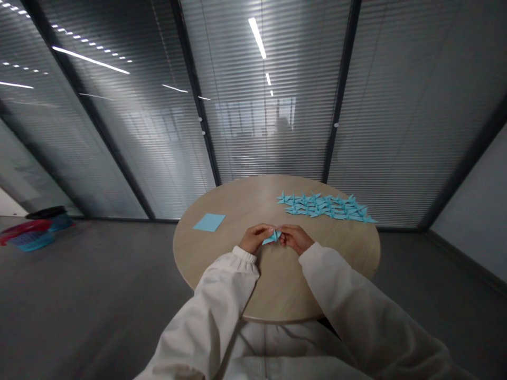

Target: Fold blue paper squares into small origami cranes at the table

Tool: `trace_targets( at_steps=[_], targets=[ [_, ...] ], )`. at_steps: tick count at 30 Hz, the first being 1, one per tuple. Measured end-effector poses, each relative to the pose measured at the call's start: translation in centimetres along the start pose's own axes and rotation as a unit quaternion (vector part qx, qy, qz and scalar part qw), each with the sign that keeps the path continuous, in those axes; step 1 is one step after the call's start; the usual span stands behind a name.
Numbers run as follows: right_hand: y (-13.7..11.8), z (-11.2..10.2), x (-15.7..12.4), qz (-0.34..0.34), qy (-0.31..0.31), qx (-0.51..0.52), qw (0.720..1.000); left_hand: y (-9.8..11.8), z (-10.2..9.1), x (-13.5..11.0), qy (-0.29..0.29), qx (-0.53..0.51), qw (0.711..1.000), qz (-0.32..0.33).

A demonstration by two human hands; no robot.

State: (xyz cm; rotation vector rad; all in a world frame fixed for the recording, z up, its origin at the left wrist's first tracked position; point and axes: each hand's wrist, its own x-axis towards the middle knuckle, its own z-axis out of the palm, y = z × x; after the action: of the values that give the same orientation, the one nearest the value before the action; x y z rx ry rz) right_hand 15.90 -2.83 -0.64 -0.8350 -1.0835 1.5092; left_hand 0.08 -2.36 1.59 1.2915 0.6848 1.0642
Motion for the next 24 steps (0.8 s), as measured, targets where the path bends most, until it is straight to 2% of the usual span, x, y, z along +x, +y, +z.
trace_targets(
  at_steps=[2, 4, 6, 10, 14, 24],
  targets=[
    [-0.2, 0.0, 0.0, -0.032, 0.038, -0.043, 0.998, -0.2, -0.1, 0.2, 0.012, 0.004, 1.000, -0.011],
    [-0.6, 0.1, -0.2, -0.097, 0.068, -0.109, 0.987, -0.4, -0.3, 0.4, 0.028, 0.002, 0.999, -0.025],
    [-1.0, 0.2, -0.5, -0.162, 0.044, -0.164, 0.972, -0.5, -0.6, 0.5, 0.039, -0.004, 0.998, -0.045],
    [-1.4, 0.4, -1.1, -0.211, -0.026, -0.233, 0.949, -0.7, -0.9, 0.6, 0.029, -0.011, 0.996, -0.083],
    [-1.5, 0.4, -1.3, -0.234, -0.043, -0.254, 0.937, -0.7, -1.0, 0.6, 0.017, -0.017, 0.995, -0.098],
    [-1.1, 0.1, -1.1, -0.203, -0.069, -0.189, 0.958, -0.9, -1.0, 0.5, 0.011, -0.023, 0.993, -0.112]
  ],
)
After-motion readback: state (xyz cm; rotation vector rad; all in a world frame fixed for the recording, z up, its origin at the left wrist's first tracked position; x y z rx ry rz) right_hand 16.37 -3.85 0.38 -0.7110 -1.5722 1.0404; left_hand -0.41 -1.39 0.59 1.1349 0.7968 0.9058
